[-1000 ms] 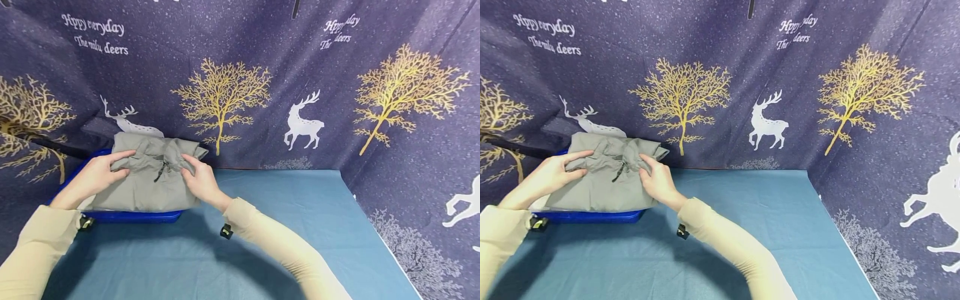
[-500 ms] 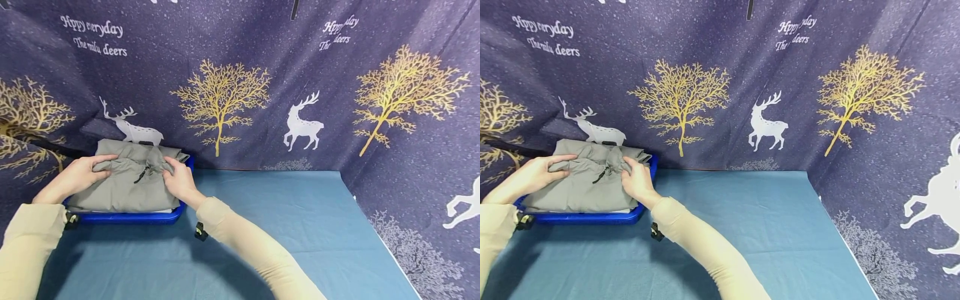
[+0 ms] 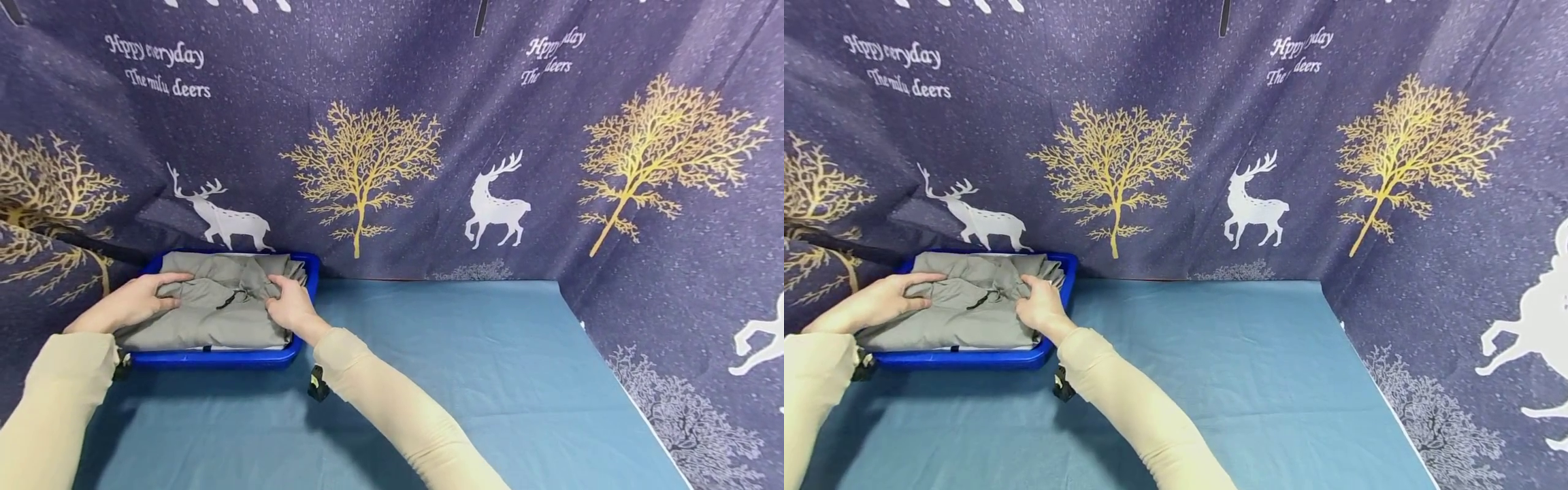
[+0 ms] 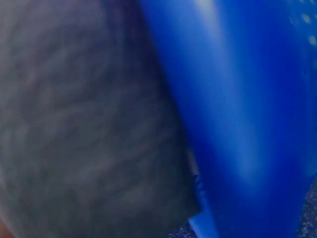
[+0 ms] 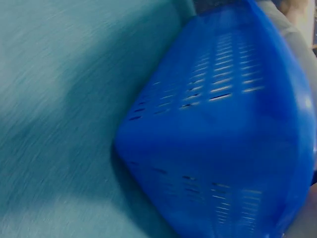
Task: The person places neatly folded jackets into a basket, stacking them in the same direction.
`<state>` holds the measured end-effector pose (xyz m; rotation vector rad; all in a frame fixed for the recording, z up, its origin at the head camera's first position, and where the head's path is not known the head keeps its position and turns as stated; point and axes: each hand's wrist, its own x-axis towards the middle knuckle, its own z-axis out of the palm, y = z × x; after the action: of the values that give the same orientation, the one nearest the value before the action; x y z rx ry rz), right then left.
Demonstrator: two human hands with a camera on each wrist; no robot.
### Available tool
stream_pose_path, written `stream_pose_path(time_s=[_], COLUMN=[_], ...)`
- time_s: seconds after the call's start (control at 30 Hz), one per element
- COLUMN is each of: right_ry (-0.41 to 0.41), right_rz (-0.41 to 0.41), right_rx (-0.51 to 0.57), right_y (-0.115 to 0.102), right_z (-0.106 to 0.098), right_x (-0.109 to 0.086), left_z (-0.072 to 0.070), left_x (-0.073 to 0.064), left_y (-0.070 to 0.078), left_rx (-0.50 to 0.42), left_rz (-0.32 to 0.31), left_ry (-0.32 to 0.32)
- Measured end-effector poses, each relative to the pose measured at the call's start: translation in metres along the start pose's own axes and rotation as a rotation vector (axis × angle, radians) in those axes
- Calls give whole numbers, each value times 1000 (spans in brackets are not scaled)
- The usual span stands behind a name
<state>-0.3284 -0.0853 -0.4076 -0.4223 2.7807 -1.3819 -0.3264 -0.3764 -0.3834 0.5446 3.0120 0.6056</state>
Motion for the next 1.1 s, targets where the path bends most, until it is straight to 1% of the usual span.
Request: stream_pose_path(time_s=[0.13, 0.23, 0.3, 0.43, 0.5, 0.57, 0.63, 0.73, 0.83, 0.9, 1.0, 1.1], right_ry=[-30, -57, -70, -73, -67, -75, -83, -97, -112, -120, -135, -160], right_rz=[34, 58, 65, 57, 56, 66, 85, 101, 85, 68, 49, 14], right_rx=[27, 34, 6, -82, -114, -122, -108, -85, -76, -105, -146, -166], right_y=[-2, -3, -3, -3, -3, -4, -3, -1, 1, 2, 5, 9], right_z=[0, 1, 1, 3, 3, 2, -1, -6, -9, -12, -20, -30], right_x=[3, 5, 6, 10, 12, 13, 12, 11, 10, 10, 7, 2], left_z=[6, 12, 16, 21, 23, 25, 28, 33, 33, 32, 31, 29], left_x=[-2, -4, -4, -4, -4, -2, 1, 4, 4, 4, 4, 4], left_y=[-5, -9, -10, -10, -10, -11, -10, -10, -8, -8, -6, -3], left_rx=[-8, -25, -33, -50, -43, -25, -3, 35, 73, 103, 129, 153], left_rz=[16, -9, -22, -30, -39, -46, -58, -56, -62, -75, -112, -145], left_ry=[-36, -45, -54, -86, -93, -83, -67, -28, 20, 43, 46, 16])
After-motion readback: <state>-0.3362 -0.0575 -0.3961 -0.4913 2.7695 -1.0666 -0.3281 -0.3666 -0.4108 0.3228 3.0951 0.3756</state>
